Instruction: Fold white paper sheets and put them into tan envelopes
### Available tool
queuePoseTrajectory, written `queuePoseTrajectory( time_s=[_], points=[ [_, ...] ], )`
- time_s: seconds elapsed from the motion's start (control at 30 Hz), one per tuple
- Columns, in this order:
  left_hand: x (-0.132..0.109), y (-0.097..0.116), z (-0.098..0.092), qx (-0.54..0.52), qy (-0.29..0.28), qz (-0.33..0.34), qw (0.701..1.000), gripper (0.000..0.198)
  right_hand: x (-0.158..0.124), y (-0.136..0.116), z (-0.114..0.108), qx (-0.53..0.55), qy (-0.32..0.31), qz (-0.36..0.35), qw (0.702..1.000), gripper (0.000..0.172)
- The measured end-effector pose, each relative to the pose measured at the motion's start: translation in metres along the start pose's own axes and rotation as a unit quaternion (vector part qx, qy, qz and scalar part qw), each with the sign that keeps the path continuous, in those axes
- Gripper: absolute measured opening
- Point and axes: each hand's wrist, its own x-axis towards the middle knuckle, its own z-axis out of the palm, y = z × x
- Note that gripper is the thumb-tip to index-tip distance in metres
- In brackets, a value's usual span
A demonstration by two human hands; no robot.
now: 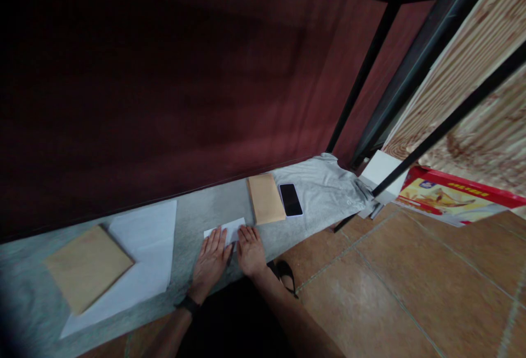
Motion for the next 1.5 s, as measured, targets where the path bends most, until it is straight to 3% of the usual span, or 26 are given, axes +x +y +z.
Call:
queuePoseTrajectory(
  time_s=[0.23,0.73,0.8,0.93,1.0,1.27,1.5],
  points=[
    [0.001,0.003,0.001,-0.009,-0.006,-0.007,1.000,0.056,0.014,-0.007,-0.002,-0.029,-0.030,-0.027,0.999,0.049],
    [-0.015,0.009,0.010,-0.026,0.107,-0.154,0.982,0.060,0.007,-0.008,0.009,-0.060,-0.002,0.020,0.998,0.053],
    [-0.011,0.014,0.009,-0.029,0.105,-0.145,0.983,0.059,0.007,-0.008,0.009,-0.062,-0.007,0.020,0.998,0.053],
    [0.001,0.020,0.008,-0.049,0.044,-0.036,0.997,0.056,0.007,-0.007,0.007,-0.061,-0.014,0.011,0.998,0.050],
    [0.004,0.019,0.008,-0.042,0.021,-0.013,0.999,0.055,0.007,-0.007,0.006,-0.059,-0.011,0.007,0.998,0.050],
    [-0.004,0.002,0.012,0.003,0.026,-0.046,0.999,0.056,0.008,-0.007,0.009,-0.056,0.010,0.019,0.998,0.050],
    [-0.004,0.001,0.014,0.000,0.043,-0.049,0.998,0.058,0.002,-0.006,0.011,-0.050,0.028,0.025,0.998,0.050]
  ],
)
